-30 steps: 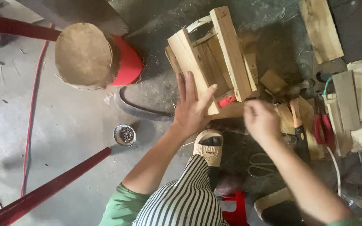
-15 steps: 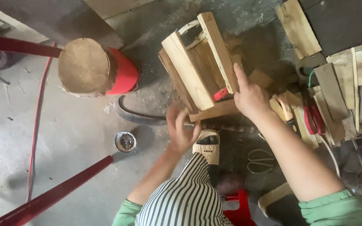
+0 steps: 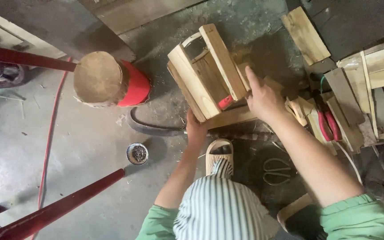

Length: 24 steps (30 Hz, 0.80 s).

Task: Assembling a small wooden crate by hammering nails into wooden slats.

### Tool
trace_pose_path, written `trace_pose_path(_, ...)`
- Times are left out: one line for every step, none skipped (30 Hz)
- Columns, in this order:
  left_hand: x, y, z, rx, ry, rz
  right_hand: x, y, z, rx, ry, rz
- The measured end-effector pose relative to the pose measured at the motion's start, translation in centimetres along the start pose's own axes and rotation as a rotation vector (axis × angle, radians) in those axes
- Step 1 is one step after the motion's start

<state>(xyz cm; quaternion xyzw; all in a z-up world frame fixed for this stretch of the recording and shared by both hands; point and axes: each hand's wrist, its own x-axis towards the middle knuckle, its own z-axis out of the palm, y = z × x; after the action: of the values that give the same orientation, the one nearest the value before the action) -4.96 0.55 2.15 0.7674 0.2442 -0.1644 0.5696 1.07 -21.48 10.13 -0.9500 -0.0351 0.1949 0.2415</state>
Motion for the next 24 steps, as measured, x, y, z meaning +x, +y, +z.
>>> trace_pose_path(0.7,-0.5,0.2,-0.03,0.004,-0.025,-0.1,0.1,0.2,0.023,0.034,0.002)
trace_pose_path(1.3,-1.0,0.3,-0.06,0.009,-0.05,-0.2,0.1,0.3,0.046,0.067,0.004)
trace_pose_path(1.6,-1.2,0.6,-0.062,0.01,-0.045,-0.2,0.2,0.5,0.045,0.072,0.002)
trace_pose_path(1.9,-1.4,1.0,-0.12,0.019,-0.084,-0.2,0.2,0.7,0.048,0.073,-0.027)
trace_pose_path(2.3,-1.5,1.3,-0.18,0.029,-0.119,0.0,0.3,0.8,0.049,0.076,-0.057)
trace_pose_path(1.9,-0.3,1.4,-0.183,0.03,-0.111,0.3,0.3,0.9,0.047,0.083,-0.062)
trace_pose_path(1.3,0.7,1.4,-0.263,0.029,-0.107,0.6,0.2,1.2,0.062,0.104,-0.047)
trace_pose_path(0.8,1.6,1.5,-0.343,0.027,-0.103,0.9,0.2,1.5,0.078,0.125,-0.031)
trace_pose_path(0.5,2.6,1.0,-0.344,0.029,-0.107,1.5,0.2,1.6,0.078,0.121,-0.031)
trace_pose_path(0.3,3.5,0.5,-0.345,0.027,-0.029,2.0,0.3,1.8,0.053,0.159,0.01)
trace_pose_path(-0.2,4.2,0.0,-0.345,0.029,0.043,2.5,0.3,2.2,0.028,0.191,0.05)
trace_pose_path(-0.1,4.1,-0.2,-0.345,0.033,0.033,2.0,-0.3,1.8,0.028,0.181,0.05)
trace_pose_path(0.3,4.3,-0.3,-0.361,0.022,0.033,1.9,-0.9,1.1,0.054,0.149,0.107)
trace_pose_path(0.7,4.6,-0.4,-0.376,0.011,0.033,1.7,-1.6,0.3,0.079,0.118,0.165)
trace_pose_path(0.3,5.6,-0.9,-0.377,0.012,0.036,2.5,-0.7,1.3,0.078,0.12,0.163)
trace_pose_path(-0.2,6.6,-1.3,-0.408,0.012,0.019,3.3,0.2,2.2,0.016,0.176,0.142)
trace_pose_path(-0.7,7.4,-1.6,-0.437,0.011,-0.004,3.9,1.2,3.3,-0.045,0.227,0.126)
trace_pose_path(-1.0,8.2,-1.7,-0.435,0.011,-0.008,3.9,0.8,2.9,-0.044,0.224,0.128)
trace_pose_path(-1.4,8.9,-1.9,-0.447,-0.009,0.032,3.8,0.4,2.6,0.009,0.202,0.173)
trace_pose_path(-1.8,9.7,-2.0,-0.458,-0.028,0.072,3.7,0.0,2.2,0.062,0.179,0.217)
trace_pose_path(-1.5,9.4,-1.8,-0.46,-0.027,0.068,3.4,-0.5,1.8,0.06,0.176,0.217)
trace_pose_path(-1.3,9.1,-1.5,-0.483,-0.013,0.097,3.0,-1.1,1.3,0.117,0.172,0.231)
trace_pose_path(-1.0,8.8,-1.4,-0.506,0.0,0.128,2.7,-1.7,0.8,0.173,0.169,0.245)
trace_pose_path(-0.5,7.9,-1.0,-0.508,0.001,0.125,2.7,-1.8,0.8,0.171,0.166,0.245)
